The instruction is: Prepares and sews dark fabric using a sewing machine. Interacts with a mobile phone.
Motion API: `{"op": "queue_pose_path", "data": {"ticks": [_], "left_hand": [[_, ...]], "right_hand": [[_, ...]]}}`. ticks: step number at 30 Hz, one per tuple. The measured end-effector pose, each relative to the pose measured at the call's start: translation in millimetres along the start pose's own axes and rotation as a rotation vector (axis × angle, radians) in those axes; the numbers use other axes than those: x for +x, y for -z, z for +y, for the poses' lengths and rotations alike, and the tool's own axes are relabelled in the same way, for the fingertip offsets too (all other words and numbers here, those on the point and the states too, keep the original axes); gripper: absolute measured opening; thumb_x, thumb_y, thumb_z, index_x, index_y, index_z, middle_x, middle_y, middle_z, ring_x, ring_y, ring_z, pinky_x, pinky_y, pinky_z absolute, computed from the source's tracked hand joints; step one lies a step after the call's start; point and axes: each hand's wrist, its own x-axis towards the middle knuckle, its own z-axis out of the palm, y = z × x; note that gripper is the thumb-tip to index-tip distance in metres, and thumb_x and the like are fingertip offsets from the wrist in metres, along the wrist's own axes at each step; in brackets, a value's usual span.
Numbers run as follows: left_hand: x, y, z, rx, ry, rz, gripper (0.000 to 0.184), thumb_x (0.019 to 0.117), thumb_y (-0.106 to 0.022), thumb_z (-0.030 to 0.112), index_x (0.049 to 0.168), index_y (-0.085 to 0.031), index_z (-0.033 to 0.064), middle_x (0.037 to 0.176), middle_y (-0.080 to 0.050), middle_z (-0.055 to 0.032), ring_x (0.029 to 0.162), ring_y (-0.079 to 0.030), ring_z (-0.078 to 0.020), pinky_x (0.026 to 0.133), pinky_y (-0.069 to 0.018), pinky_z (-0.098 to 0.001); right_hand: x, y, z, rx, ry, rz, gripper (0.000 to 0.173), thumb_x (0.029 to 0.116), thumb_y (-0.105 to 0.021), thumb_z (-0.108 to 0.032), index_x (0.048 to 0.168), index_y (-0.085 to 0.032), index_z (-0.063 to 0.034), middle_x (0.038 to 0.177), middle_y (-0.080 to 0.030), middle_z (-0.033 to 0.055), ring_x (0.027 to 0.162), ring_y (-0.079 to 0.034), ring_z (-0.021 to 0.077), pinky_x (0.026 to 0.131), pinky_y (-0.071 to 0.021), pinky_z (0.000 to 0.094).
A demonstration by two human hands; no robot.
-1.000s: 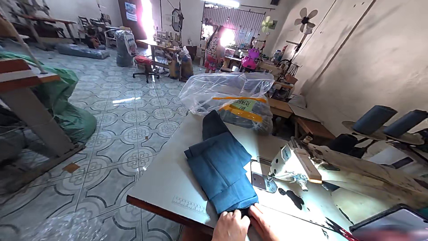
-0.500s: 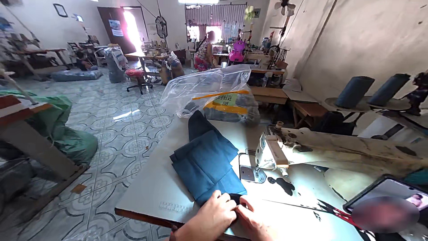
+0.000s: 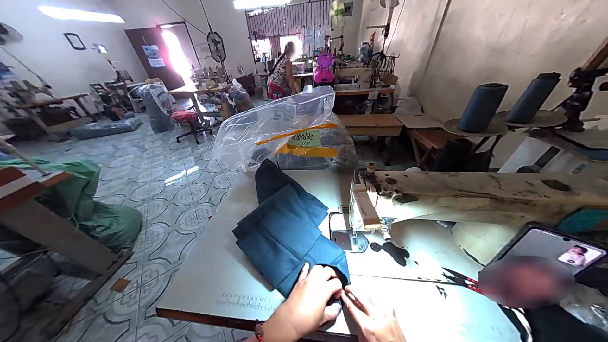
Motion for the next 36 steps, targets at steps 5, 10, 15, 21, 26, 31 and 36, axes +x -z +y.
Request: {"op": "queue_pose_path", "data": {"ticks": [5, 10, 15, 21, 26, 31, 36], "left_hand": [[26, 16, 26, 0.213, 0.078, -0.188, 0.04, 0.0931, -0.07, 0.026, 0.127, -0.063, 0.0072, 0.127, -0.063, -0.019, 0.123, -0.057, -0.0407, 0.102, -0.0422, -0.0615], [37, 42, 27, 0.327, -0.148, -0.274, 0.037, 0.0909, -0.075, 0.016, 0.125, -0.066, 0.0062, 0.114, -0.068, -0.0201, 0.107, -0.065, -0.0413, 0.088, -0.0497, -0.0574], [42, 31, -9, 0.397, -0.548, -0.069, 0.04, 0.0811, -0.084, 0.031, 0.116, -0.073, 0.0139, 0.104, -0.074, -0.0103, 0.101, -0.069, -0.0328, 0.079, -0.0545, -0.0498], [32, 7, -48, 0.112, -0.472, 0.028, 0.055, 0.0904, -0.07, 0.051, 0.133, -0.07, 0.0156, 0.114, -0.071, -0.0144, 0.107, -0.065, -0.0339, 0.091, -0.0504, -0.0511], [11, -25, -38, 0.065, -0.313, 0.334, 0.054, 0.0844, -0.07, 0.059, 0.121, -0.077, 0.0204, 0.102, -0.075, -0.0057, 0.101, -0.068, -0.0237, 0.1, -0.0483, -0.0468], [18, -2, -5, 0.151, -0.097, -0.024, 0.061, 0.0903, -0.065, 0.057, 0.139, -0.065, 0.0203, 0.127, -0.066, -0.0144, 0.119, -0.06, -0.0362, 0.095, -0.0493, -0.0542], [39, 31, -1, 0.205, -0.092, -0.241, 0.062, 0.0891, -0.073, 0.051, 0.141, -0.063, 0.0179, 0.134, -0.063, -0.0142, 0.126, -0.057, -0.0364, 0.096, -0.0507, -0.0541]], "right_hand": [[-3, 2, 17, -0.032, 0.038, -0.017, 0.033, 0.0891, -0.063, 0.0, 0.117, -0.077, -0.0105, 0.116, -0.075, 0.0101, 0.106, -0.072, 0.0276, 0.088, -0.058, 0.047], [-1, 3, 15, -0.066, 0.053, -0.036, 0.031, 0.0879, -0.064, -0.002, 0.111, -0.078, -0.0176, 0.115, -0.075, 0.005, 0.108, -0.071, 0.0273, 0.083, -0.0577, 0.0473], [-2, 1, 17, -0.044, 0.043, -0.025, 0.029, 0.087, -0.064, -0.001, 0.106, -0.078, -0.0167, 0.113, -0.075, 0.0035, 0.11, -0.07, 0.0276, 0.081, -0.0577, 0.0467], [-5, 1, 19, -0.023, 0.031, -0.038, 0.038, 0.0875, -0.065, -0.001, 0.119, -0.078, -0.0187, 0.122, -0.074, 0.0038, 0.11, -0.071, 0.0296, 0.08, -0.0572, 0.0499], [-3, 4, 26, 0.036, 0.052, -0.05, 0.037, 0.0859, -0.066, -0.001, 0.117, -0.079, -0.0178, 0.12, -0.075, 0.0052, 0.105, -0.072, 0.0301, 0.079, -0.0577, 0.05], [0, -3, 50, 0.009, 0.128, -0.002, 0.035, 0.0881, -0.057, -0.008, 0.112, -0.079, -0.0236, 0.118, -0.075, -0.001, 0.106, -0.071, 0.0233, 0.08, -0.0581, 0.0451], [-1, -6, 50, 0.028, 0.098, 0.017, 0.037, 0.0925, -0.055, -0.01, 0.118, -0.078, -0.0239, 0.124, -0.073, -0.0008, 0.109, -0.071, 0.0226, 0.084, -0.0575, 0.046]]}}
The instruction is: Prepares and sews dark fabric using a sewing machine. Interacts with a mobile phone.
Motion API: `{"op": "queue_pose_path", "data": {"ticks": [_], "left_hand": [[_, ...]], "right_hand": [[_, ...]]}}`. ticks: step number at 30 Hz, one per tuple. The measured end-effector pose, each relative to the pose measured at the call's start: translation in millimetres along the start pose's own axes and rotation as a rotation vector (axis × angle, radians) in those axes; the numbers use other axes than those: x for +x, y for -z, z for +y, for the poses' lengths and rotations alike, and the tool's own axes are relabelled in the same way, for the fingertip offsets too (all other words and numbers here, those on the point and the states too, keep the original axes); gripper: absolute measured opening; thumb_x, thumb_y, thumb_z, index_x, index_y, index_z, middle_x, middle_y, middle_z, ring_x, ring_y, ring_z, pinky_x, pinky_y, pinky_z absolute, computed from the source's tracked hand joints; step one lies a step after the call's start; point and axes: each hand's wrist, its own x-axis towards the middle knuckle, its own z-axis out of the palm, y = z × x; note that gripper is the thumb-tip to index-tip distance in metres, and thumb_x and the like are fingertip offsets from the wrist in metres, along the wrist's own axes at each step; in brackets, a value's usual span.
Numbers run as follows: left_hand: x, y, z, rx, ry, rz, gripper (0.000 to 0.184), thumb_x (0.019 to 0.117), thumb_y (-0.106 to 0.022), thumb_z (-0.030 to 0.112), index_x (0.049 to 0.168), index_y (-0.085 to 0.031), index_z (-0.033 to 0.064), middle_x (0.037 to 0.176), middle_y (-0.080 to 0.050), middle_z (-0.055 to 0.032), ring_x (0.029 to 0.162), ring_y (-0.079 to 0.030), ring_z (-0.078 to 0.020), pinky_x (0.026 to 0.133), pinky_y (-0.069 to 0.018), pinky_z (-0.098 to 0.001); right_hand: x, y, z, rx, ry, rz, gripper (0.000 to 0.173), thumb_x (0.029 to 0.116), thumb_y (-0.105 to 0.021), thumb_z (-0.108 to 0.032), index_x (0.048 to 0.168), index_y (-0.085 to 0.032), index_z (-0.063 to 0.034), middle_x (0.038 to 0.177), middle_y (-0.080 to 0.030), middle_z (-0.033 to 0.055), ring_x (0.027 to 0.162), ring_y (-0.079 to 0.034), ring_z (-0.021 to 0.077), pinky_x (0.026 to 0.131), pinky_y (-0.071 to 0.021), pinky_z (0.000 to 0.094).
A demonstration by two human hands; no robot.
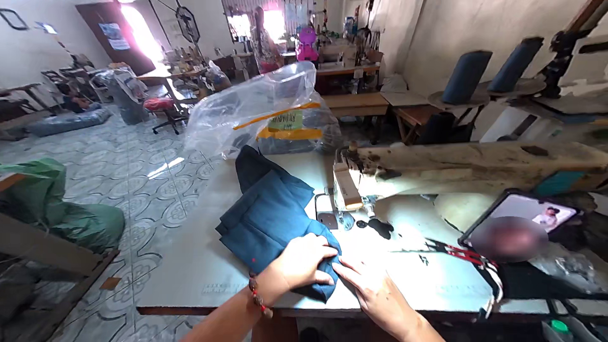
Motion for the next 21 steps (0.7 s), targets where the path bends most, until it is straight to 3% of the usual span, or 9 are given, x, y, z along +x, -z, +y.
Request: {"op": "queue_pose_path", "data": {"ticks": [3, 7, 10, 16, 21], "left_hand": [[2, -4, -6, -0.008, -0.041, 0.024, 0.063, 0.0901, -0.07, 0.053, 0.143, -0.061, 0.0206, 0.134, -0.062, -0.0131, 0.125, -0.057, -0.0361, 0.094, -0.0487, -0.0563], [2, -29, -18, -0.042, -0.073, 0.169, 0.061, 0.0881, -0.069, 0.058, 0.138, -0.067, 0.0226, 0.128, -0.066, -0.0082, 0.117, -0.06, -0.0293, 0.089, -0.05, -0.0492], [2, -29, -18, -0.036, -0.075, 0.175, 0.062, 0.0863, -0.071, 0.057, 0.137, -0.068, 0.0214, 0.126, -0.066, -0.0075, 0.116, -0.059, -0.0283, 0.089, -0.05, -0.0468], [4, -25, -16, -0.015, -0.065, 0.19, 0.063, 0.0825, -0.073, 0.058, 0.135, -0.069, 0.0228, 0.123, -0.066, -0.0053, 0.112, -0.06, -0.0254, 0.084, -0.0513, -0.043], [6, -30, -15, 0.002, -0.056, 0.235, 0.062, 0.0832, -0.066, 0.065, 0.133, -0.07, 0.0277, 0.121, -0.066, -0.0058, 0.107, -0.06, -0.0254, 0.078, -0.0486, -0.0423]], "right_hand": [[-4, 6, -3, 0.071, -0.029, 0.002, 0.032, 0.0974, -0.053, -0.01, 0.116, -0.078, -0.0179, 0.122, -0.074, 0.0038, 0.109, -0.071, 0.0236, 0.086, -0.0571, 0.0467], [-12, 8, -2, 0.125, -0.151, 0.12, 0.025, 0.0982, -0.057, -0.012, 0.101, -0.082, -0.0132, 0.108, -0.078, 0.0051, 0.102, -0.072, 0.0201, 0.089, -0.0558, 0.0411], [-11, 7, -3, 0.138, -0.202, 0.16, 0.023, 0.0967, -0.059, -0.011, 0.098, -0.082, -0.0116, 0.103, -0.077, 0.0052, 0.099, -0.07, 0.0193, 0.088, -0.0535, 0.0385], [-9, 8, -5, 0.096, -0.154, 0.091, 0.027, 0.0972, -0.057, -0.01, 0.109, -0.081, -0.0137, 0.111, -0.077, 0.0041, 0.101, -0.072, 0.0201, 0.085, -0.0549, 0.0394], [-3, 10, -6, 0.064, -0.162, 0.019, 0.036, 0.0952, -0.054, -0.008, 0.122, -0.077, -0.0176, 0.115, -0.076, 0.0031, 0.101, -0.07, 0.0227, 0.084, -0.0543, 0.0418]]}}
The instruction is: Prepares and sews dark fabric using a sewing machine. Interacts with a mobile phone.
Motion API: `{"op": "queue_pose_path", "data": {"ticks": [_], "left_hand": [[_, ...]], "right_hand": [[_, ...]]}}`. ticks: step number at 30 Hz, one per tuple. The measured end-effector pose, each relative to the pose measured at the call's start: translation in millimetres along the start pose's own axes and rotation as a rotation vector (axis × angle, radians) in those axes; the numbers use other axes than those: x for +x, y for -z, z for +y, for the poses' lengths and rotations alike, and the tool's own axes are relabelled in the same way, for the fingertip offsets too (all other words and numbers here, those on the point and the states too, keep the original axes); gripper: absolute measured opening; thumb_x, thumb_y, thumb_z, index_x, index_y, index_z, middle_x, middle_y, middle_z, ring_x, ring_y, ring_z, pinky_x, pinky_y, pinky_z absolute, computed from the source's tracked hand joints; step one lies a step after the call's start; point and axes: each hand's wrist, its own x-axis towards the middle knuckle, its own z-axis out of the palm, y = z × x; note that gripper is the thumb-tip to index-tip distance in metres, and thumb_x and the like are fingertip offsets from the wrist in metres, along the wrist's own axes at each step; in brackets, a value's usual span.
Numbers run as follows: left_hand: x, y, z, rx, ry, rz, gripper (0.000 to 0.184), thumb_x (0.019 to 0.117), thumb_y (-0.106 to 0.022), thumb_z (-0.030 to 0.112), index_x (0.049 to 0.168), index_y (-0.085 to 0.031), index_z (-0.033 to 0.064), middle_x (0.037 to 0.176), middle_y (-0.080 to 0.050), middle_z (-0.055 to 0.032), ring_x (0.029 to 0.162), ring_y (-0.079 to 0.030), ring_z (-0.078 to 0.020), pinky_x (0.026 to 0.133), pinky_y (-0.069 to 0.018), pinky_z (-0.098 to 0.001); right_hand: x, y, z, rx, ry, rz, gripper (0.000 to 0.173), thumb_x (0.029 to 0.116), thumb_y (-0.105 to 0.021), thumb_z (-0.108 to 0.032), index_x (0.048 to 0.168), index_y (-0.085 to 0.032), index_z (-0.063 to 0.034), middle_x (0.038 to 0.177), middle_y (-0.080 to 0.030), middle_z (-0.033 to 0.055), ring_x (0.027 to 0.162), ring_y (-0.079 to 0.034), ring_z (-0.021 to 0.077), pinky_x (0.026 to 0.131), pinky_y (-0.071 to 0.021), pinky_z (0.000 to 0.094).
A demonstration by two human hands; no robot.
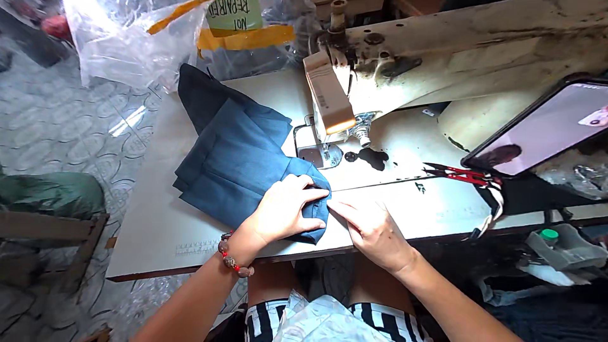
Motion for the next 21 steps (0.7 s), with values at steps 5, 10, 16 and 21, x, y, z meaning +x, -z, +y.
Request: {"op": "queue_pose_path", "data": {"ticks": [5, 10, 16, 21], "left_hand": [[0, -1, 0, 0.01, -0.031, -0.018, 0.057, 0.0911, -0.06, 0.061, 0.137, -0.067, 0.0287, 0.123, -0.064, -0.0098, 0.108, -0.059, -0.0285, 0.08, -0.0486, -0.045], [-2, -12, -3, -0.047, -0.035, 0.16, 0.049, 0.0866, -0.069, 0.057, 0.119, -0.078, 0.0212, 0.108, -0.073, -0.0026, 0.105, -0.066, -0.022, 0.086, -0.0543, -0.0408], [-3, -13, 1, 0.094, -0.098, 0.166, 0.055, 0.0944, -0.049, 0.063, 0.129, -0.073, 0.0285, 0.114, -0.073, -0.0074, 0.104, -0.068, -0.0339, 0.082, -0.0565, -0.053], [1, -3, -1, 0.068, -0.147, 0.043, 0.052, 0.0916, -0.06, 0.054, 0.132, -0.071, 0.0232, 0.121, -0.07, -0.0192, 0.106, -0.066, -0.048, 0.078, -0.0544, -0.0621]], "right_hand": [[2, -1, -2, -0.075, 0.001, -0.076, 0.036, 0.0956, -0.054, -0.01, 0.12, -0.077, -0.0222, 0.115, -0.074, 0.0036, 0.1, -0.068, 0.0259, 0.08, -0.0518, 0.0454], [2, 0, -1, -0.088, 0.008, -0.074, 0.033, 0.097, -0.054, -0.01, 0.119, -0.077, -0.0205, 0.12, -0.073, 0.0015, 0.103, -0.067, 0.0251, 0.083, -0.0521, 0.0439], [1, 4, -6, -0.098, -0.013, -0.091, 0.027, 0.0989, -0.056, -0.011, 0.115, -0.076, -0.0175, 0.123, -0.073, 0.0014, 0.112, -0.068, 0.0223, 0.09, -0.0561, 0.0444], [4, 8, -5, -0.093, 0.056, -0.116, 0.023, 0.098, -0.057, -0.009, 0.111, -0.076, -0.0124, 0.129, -0.071, 0.0015, 0.119, -0.067, 0.0227, 0.095, -0.0547, 0.0434]]}}
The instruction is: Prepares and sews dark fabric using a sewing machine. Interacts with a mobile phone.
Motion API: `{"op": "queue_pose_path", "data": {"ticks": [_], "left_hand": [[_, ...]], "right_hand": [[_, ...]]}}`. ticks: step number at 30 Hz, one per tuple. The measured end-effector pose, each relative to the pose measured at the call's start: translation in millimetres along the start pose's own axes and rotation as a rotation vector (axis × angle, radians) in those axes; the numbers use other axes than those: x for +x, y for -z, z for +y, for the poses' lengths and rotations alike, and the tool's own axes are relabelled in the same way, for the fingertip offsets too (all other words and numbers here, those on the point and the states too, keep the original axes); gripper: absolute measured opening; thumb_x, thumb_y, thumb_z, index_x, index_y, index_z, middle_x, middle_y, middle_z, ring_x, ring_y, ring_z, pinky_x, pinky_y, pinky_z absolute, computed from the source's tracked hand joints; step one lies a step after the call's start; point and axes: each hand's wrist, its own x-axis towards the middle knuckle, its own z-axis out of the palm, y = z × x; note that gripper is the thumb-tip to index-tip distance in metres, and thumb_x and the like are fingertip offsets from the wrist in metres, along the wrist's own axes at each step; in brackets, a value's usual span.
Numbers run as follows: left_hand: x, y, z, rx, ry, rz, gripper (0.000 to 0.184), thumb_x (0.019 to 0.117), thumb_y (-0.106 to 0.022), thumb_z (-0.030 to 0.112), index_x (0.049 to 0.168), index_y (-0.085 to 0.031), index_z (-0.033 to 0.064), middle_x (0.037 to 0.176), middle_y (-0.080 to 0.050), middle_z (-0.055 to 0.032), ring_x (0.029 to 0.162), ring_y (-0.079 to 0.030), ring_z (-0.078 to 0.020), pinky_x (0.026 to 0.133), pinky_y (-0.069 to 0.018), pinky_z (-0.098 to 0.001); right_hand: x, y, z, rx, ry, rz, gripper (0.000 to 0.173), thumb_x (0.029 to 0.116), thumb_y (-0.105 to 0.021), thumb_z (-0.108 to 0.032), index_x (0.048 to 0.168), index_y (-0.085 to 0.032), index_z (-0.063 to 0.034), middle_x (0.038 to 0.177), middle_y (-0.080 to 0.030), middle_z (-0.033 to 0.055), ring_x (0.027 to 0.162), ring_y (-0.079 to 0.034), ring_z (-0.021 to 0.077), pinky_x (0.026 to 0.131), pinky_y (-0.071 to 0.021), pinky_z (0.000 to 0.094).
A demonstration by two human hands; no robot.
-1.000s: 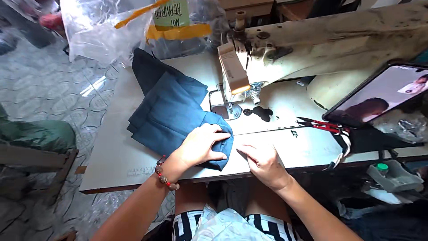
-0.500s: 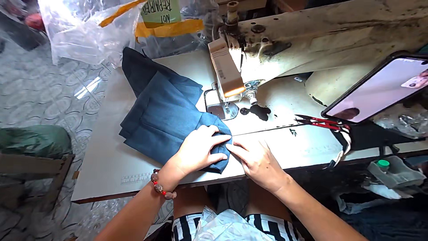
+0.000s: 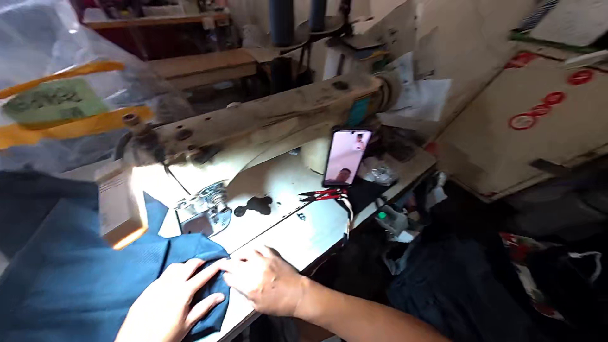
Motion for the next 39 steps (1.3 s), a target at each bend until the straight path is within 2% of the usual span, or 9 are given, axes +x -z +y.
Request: {"op": "queue_pose_path", "data": {"ticks": [5, 9, 13, 17, 22, 25, 28, 31, 39], "left_hand": [[15, 23, 3, 0.025, 0.0, -0.209, 0.054, 0.0869, -0.078, 0.044, 0.134, -0.07, 0.0174, 0.124, -0.068, -0.0221, 0.106, -0.065, -0.05, 0.076, -0.0544, -0.0629], [22, 19, -6, 0.138, -0.176, -0.119, 0.057, 0.0859, -0.071, 0.055, 0.128, -0.073, 0.0161, 0.114, -0.073, -0.0163, 0.098, -0.069, -0.0438, 0.072, -0.0539, -0.0588], [8, -12, -30, 0.038, -0.205, 0.073, 0.064, 0.0952, -0.044, 0.069, 0.13, -0.072, 0.0231, 0.118, -0.072, -0.0143, 0.109, -0.068, -0.0377, 0.096, -0.0447, -0.0673], [-11, -26, -6, -0.132, 0.084, 0.121, 0.058, 0.0953, -0.055, 0.058, 0.133, -0.07, 0.0162, 0.124, -0.067, -0.0259, 0.118, -0.061, -0.0482, 0.107, -0.0296, -0.0745], [2, -34, 7, 0.031, 0.238, 0.259, 0.065, 0.0928, -0.045, 0.065, 0.13, -0.072, 0.0194, 0.121, -0.069, -0.0206, 0.111, -0.065, -0.0448, 0.092, -0.0476, -0.0654], [18, -16, -2, 0.057, 0.201, 0.206, 0.062, 0.0859, -0.055, 0.064, 0.124, -0.075, 0.0189, 0.116, -0.071, -0.0162, 0.105, -0.068, -0.0432, 0.078, -0.053, -0.0634], [20, -1, 4, 0.023, 0.273, 0.114, 0.057, 0.0848, -0.069, 0.059, 0.125, -0.075, 0.0194, 0.122, -0.07, -0.0145, 0.111, -0.066, -0.0403, 0.085, -0.0523, -0.062], [20, -5, 1, -0.027, 0.366, 0.085, 0.058, 0.0875, -0.065, 0.064, 0.129, -0.073, 0.0236, 0.126, -0.069, -0.0103, 0.117, -0.064, -0.0336, 0.095, -0.0487, -0.0582], [32, -3, -10, -0.149, 0.466, 0.051, 0.058, 0.0874, -0.068, 0.062, 0.13, -0.072, 0.0219, 0.131, -0.065, -0.0072, 0.125, -0.057, -0.0286, 0.103, -0.0422, -0.0539]], "right_hand": [[0, -3, 2, 0.011, 0.035, 0.011, 0.021, 0.096, -0.059, -0.007, 0.109, -0.075, -0.0095, 0.116, -0.074, 0.0064, 0.114, -0.067, 0.0268, 0.093, -0.0537, 0.0452], [0, -5, 2, 0.001, 0.026, 0.036, 0.023, 0.0961, -0.059, -0.008, 0.113, -0.075, -0.012, 0.111, -0.074, 0.0053, 0.111, -0.067, 0.0258, 0.091, -0.0532, 0.0441], [1, -5, 3, -0.02, 0.032, 0.005, 0.029, 0.0945, -0.06, -0.007, 0.118, -0.075, -0.0132, 0.114, -0.074, 0.0051, 0.111, -0.067, 0.0264, 0.09, -0.0529, 0.0449], [6, -6, 8, 0.033, 0.039, -0.021, 0.027, 0.096, -0.058, -0.005, 0.116, -0.076, -0.0121, 0.115, -0.074, 0.0062, 0.113, -0.067, 0.0266, 0.092, -0.0517, 0.0462], [29, 4, 36, 0.179, 0.099, -0.121, 0.028, 0.0989, -0.054, -0.004, 0.116, -0.076, -0.0094, 0.122, -0.072, 0.0101, 0.117, -0.066, 0.0309, 0.102, -0.0483, 0.0516], [34, 8, 43, 0.216, 0.124, -0.086, 0.031, 0.097, -0.055, -0.002, 0.118, -0.076, -0.0083, 0.119, -0.073, 0.0127, 0.114, -0.067, 0.0326, 0.1, -0.0493, 0.0519], [27, 0, 43, 0.204, 0.111, -0.002, 0.028, 0.0994, -0.056, -0.007, 0.116, -0.078, -0.0125, 0.118, -0.075, 0.0078, 0.113, -0.069, 0.025, 0.099, -0.0527, 0.0476], [25, -6, 46, 0.171, 0.095, 0.053, 0.026, 0.1005, -0.056, -0.013, 0.111, -0.08, -0.0162, 0.114, -0.076, 0.0043, 0.109, -0.07, 0.0203, 0.096, -0.055, 0.0437], [47, -5, 58, 0.182, -0.013, 0.095, 0.029, 0.0965, -0.056, -0.01, 0.11, -0.08, -0.0174, 0.106, -0.075, 0.0053, 0.106, -0.068, 0.0232, 0.095, -0.053, 0.0439]]}}
